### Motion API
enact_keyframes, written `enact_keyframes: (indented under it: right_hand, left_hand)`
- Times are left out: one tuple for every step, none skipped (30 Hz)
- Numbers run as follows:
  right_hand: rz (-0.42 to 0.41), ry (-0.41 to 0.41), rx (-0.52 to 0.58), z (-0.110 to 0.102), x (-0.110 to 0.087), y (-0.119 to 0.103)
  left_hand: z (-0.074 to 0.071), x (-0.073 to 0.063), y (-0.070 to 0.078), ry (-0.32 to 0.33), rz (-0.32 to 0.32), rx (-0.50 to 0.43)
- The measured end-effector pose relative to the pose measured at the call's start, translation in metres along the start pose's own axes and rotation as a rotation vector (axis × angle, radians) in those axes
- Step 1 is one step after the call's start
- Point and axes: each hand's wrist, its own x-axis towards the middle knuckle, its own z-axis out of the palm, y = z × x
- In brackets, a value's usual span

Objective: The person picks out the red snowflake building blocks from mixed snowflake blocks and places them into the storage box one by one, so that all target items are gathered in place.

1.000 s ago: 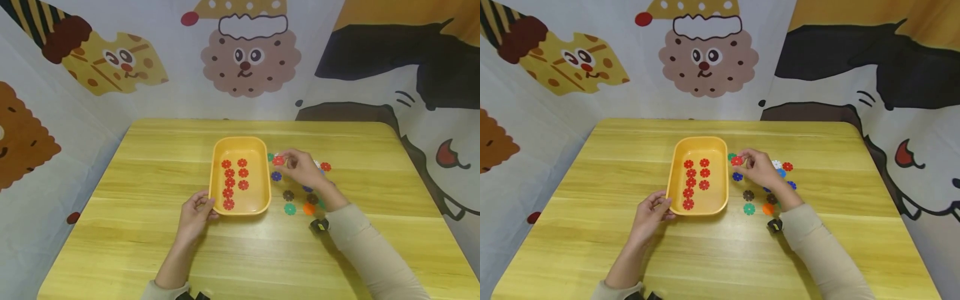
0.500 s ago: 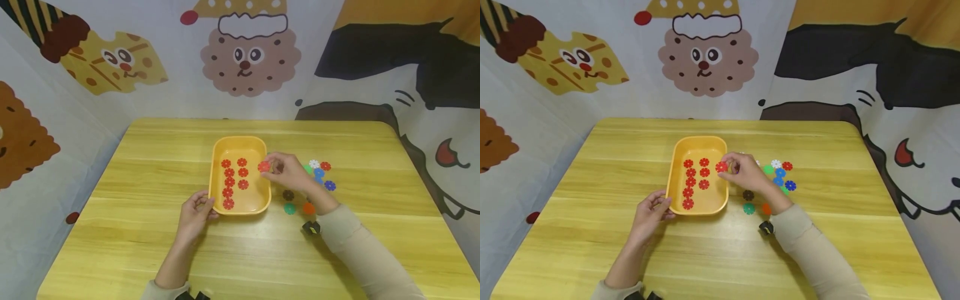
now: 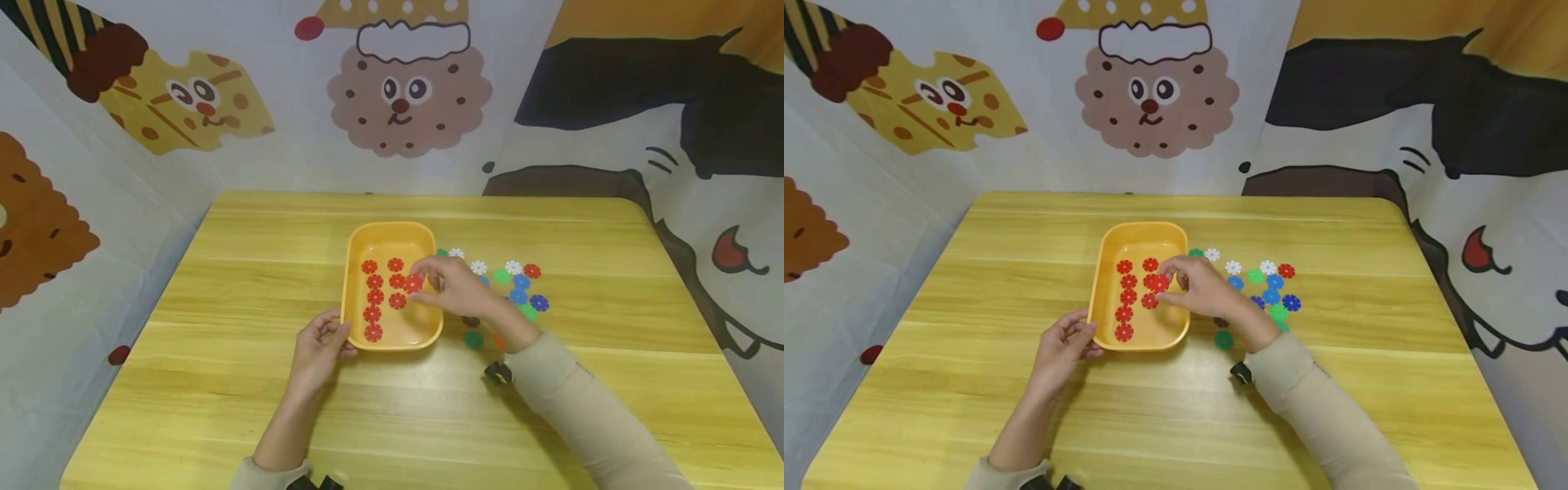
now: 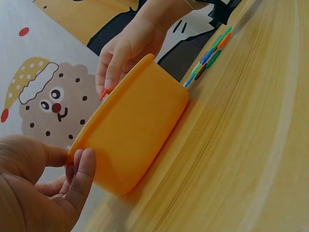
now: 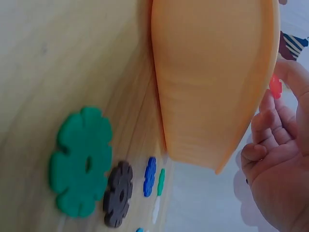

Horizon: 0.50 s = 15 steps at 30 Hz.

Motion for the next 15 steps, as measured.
enact_keyframes:
  right_hand:
    - [0.003, -0.007, -0.009, 0.001, 0.001, -0.002]
    - [0.010, -0.016, -0.020, 0.002, 0.002, -0.003]
    - [0.018, -0.023, -0.028, 0.004, 0.002, -0.004]
    - [0.026, -0.032, -0.033, 0.005, 0.003, -0.005]
    - [0.033, -0.042, -0.037, 0.007, 0.004, -0.006]
    - [0.036, -0.051, -0.041, 0.009, 0.005, -0.007]
    - [0.037, -0.060, -0.050, 0.010, 0.007, -0.008]
    - [0.040, -0.071, -0.060, 0.012, 0.008, -0.008]
    - [0.041, -0.080, -0.068, 0.014, 0.009, -0.008]
    - [0.042, -0.091, -0.078, 0.016, 0.010, -0.009]
    - [0.041, -0.101, -0.087, 0.017, 0.011, -0.009]
    - [0.039, -0.110, -0.101, 0.019, 0.012, -0.010]
    - [0.039, -0.118, -0.119, 0.020, 0.013, -0.010]
    - [0.035, -0.126, -0.134, 0.021, 0.014, -0.010]
    - [0.033, -0.133, -0.156, 0.023, 0.014, -0.011]
  left_hand:
    - [0.000, 0.000, 0.000, -0.001, 0.003, 0.000]
    - [0.000, 0.000, 0.000, -0.001, 0.004, -0.002]
    - [0.000, 0.000, 0.000, -0.002, 0.007, 0.000]
    - [0.000, 0.000, 0.000, -0.001, 0.008, -0.001]
    - [0.000, -0.001, 0.000, -0.002, 0.009, -0.001]
    - [0.000, -0.001, 0.000, -0.001, 0.011, -0.001]
    - [0.000, -0.001, 0.000, -0.001, 0.011, -0.001]
    - [0.000, -0.001, 0.001, 0.000, 0.010, -0.003]
    - [0.000, -0.001, 0.001, -0.002, 0.014, -0.004]
    - [0.000, -0.001, 0.001, -0.001, 0.012, -0.006]
    - [0.000, -0.001, 0.001, -0.003, 0.013, -0.007]
    - [0.000, -0.001, 0.001, -0.003, 0.013, -0.006]
    - [0.000, -0.001, 0.001, -0.004, 0.013, -0.007]
    - [0.000, -0.001, 0.001, -0.004, 0.012, -0.009]
    - [0.000, -0.001, 0.001, -0.005, 0.014, -0.007]
